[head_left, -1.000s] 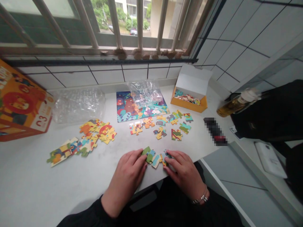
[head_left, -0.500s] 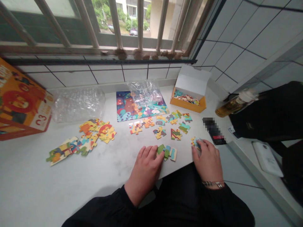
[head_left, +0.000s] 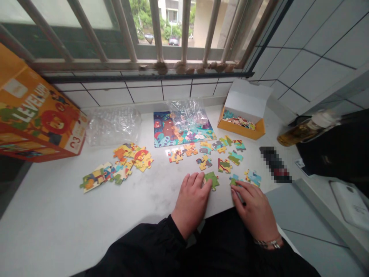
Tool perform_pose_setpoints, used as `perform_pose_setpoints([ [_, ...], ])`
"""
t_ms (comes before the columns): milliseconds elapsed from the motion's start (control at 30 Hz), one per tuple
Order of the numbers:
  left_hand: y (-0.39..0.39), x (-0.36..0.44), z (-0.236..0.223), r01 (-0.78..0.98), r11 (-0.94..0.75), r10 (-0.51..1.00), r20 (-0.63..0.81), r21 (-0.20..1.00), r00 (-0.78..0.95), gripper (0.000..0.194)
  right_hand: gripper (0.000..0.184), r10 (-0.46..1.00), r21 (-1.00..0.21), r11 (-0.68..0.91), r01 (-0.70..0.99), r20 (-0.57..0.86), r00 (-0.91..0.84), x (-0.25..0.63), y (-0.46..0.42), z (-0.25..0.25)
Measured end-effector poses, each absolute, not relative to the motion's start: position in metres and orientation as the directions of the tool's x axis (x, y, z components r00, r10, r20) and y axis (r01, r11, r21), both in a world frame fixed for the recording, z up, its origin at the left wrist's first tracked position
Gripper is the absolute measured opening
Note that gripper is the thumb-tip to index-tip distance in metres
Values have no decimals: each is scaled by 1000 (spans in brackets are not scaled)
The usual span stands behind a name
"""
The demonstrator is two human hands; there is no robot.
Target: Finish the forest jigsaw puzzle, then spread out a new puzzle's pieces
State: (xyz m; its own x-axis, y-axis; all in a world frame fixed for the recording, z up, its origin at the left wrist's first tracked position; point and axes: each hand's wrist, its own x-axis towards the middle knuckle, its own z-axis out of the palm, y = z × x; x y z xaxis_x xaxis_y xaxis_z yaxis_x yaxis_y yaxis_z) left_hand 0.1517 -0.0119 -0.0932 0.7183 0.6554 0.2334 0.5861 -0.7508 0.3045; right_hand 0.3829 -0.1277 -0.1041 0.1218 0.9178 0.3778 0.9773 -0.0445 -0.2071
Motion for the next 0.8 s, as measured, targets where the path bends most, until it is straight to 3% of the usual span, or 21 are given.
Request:
perform_pose_setpoints([
  [167,8,108,-85,660,-692,720,341,292,605,34,25,880,-199,-71,977,448,155,376,-117,-98],
  [300,53,35,-79,855,-486,849,330,179,413,46,28,881,-274,120,954,473,25,318,-92,-82],
  [467,87,-36,-83,964,-264,946,204,36,252,65,40,908,-303,345,888,349,-233,222,-28,-62],
  [633,77,-67,-86,960,-281,957,77,-15,281,64,65,961,-349,270,897,151,-231,150,59,-51],
  [800,61,-98,-89,942,-335,940,72,-8,335,64,66,970,-359,242,901,63,-235,107,93,-62],
])
